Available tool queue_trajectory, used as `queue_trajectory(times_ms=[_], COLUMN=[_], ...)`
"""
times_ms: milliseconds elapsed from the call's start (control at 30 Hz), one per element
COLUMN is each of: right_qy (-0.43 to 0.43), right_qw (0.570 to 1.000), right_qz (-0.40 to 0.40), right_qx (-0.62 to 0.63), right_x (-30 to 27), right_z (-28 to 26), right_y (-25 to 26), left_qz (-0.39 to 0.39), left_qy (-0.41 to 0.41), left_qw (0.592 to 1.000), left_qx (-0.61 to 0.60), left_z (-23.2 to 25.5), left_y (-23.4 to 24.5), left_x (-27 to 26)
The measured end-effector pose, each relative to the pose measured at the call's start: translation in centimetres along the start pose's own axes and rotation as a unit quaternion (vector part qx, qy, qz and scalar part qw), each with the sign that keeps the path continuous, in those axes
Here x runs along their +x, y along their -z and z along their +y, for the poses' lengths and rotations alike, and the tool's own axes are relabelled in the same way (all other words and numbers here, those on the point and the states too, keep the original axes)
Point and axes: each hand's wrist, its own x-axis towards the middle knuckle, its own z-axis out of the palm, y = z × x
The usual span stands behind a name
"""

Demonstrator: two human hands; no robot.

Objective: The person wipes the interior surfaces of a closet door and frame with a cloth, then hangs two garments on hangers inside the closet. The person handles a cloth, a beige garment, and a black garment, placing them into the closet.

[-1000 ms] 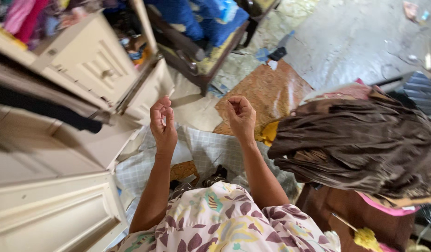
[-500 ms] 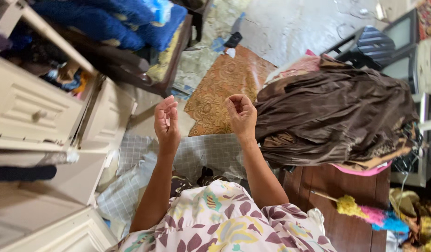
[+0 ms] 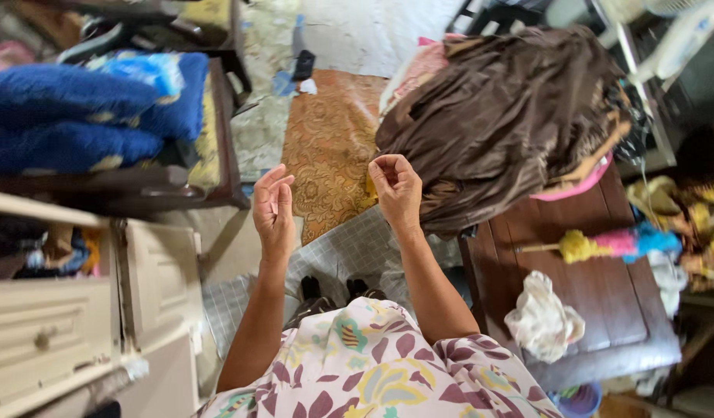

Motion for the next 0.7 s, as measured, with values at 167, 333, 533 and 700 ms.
queue_trajectory(times_ms=[167,333,533,700], right_qy=[-0.016,-0.031,-0.033,-0.047], right_qw=[0.997,0.990,0.978,0.970], right_qz=[0.068,0.135,0.201,0.233], right_qx=[-0.021,-0.022,-0.042,-0.047], right_x=[-1.5,-3.0,-3.9,-3.4], right_z=[-0.2,0.3,1.4,2.4], right_y=[-0.4,0.0,1.3,3.5], left_qz=[-0.067,-0.132,-0.187,-0.217], left_qy=[0.036,0.066,0.093,0.116], left_qw=[0.997,0.988,0.977,0.967], left_qx=[-0.019,-0.032,-0.046,-0.060], left_z=[-0.2,-0.8,-2.3,-4.3], left_y=[0.7,0.4,-1.4,-4.0], left_x=[1.7,2.4,3.0,3.4])
